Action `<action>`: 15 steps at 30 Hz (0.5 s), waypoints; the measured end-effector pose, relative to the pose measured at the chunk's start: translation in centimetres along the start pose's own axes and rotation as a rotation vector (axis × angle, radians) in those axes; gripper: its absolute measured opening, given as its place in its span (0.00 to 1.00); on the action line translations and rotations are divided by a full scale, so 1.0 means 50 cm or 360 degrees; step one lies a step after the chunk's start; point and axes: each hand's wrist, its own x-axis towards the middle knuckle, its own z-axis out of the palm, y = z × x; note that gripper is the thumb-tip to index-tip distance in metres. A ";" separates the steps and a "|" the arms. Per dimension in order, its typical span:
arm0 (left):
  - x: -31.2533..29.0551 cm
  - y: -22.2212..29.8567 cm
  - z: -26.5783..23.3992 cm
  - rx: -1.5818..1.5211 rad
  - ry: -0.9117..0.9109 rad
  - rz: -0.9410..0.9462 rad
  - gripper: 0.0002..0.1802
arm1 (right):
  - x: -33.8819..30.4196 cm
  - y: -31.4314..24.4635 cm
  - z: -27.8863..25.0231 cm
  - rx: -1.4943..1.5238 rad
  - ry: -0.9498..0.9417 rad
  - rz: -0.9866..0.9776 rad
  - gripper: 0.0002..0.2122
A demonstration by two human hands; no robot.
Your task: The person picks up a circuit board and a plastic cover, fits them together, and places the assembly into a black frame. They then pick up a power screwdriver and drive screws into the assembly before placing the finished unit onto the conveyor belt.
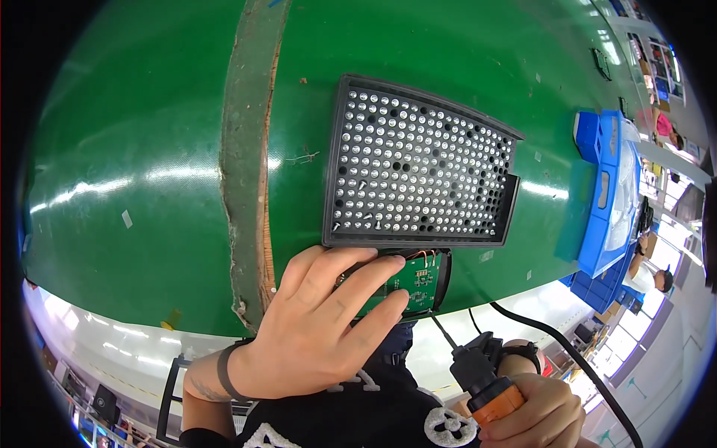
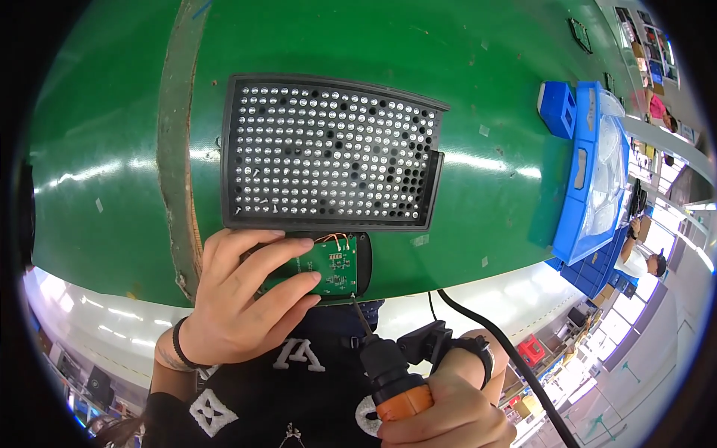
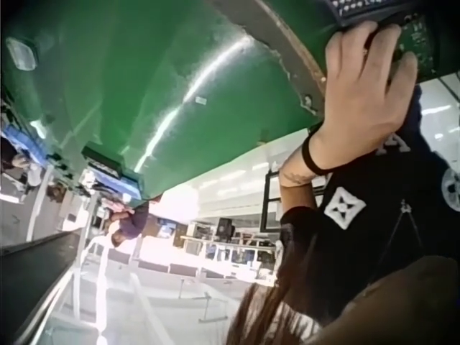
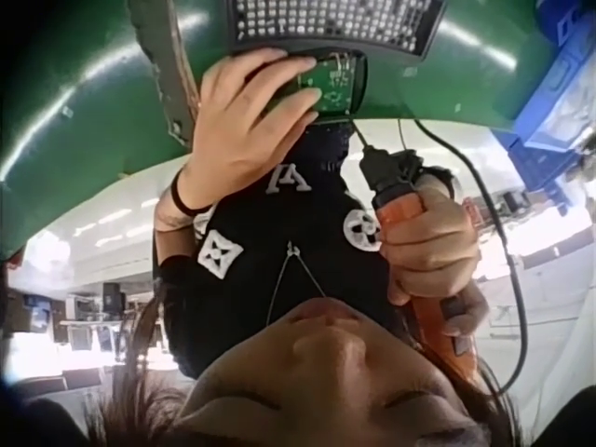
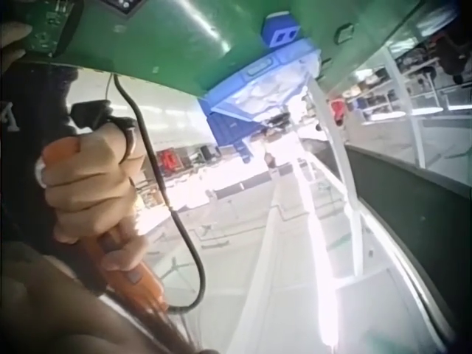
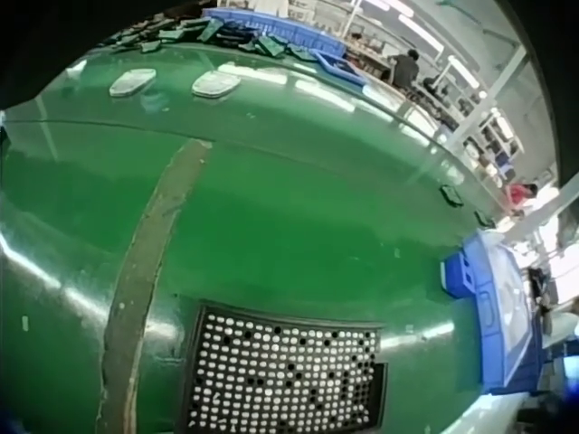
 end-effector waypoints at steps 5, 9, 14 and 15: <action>0.000 0.000 0.000 0.0010 -0.0003 0.0003 0.12 | -0.002 0.000 0.000 -0.0012 0.0006 -0.0020 0.23; -0.001 0.000 0.000 0.0018 -0.0006 -0.0001 0.12 | 0.000 -0.004 0.004 -0.0102 0.0060 0.0078 0.22; -0.007 0.001 0.004 0.0004 0.0005 -0.0041 0.16 | -0.003 0.011 -0.003 0.0014 0.0012 -0.0075 0.22; -0.008 0.000 0.005 -0.0004 0.0009 -0.0059 0.19 | -0.004 0.012 -0.003 0.0034 0.0008 -0.0078 0.22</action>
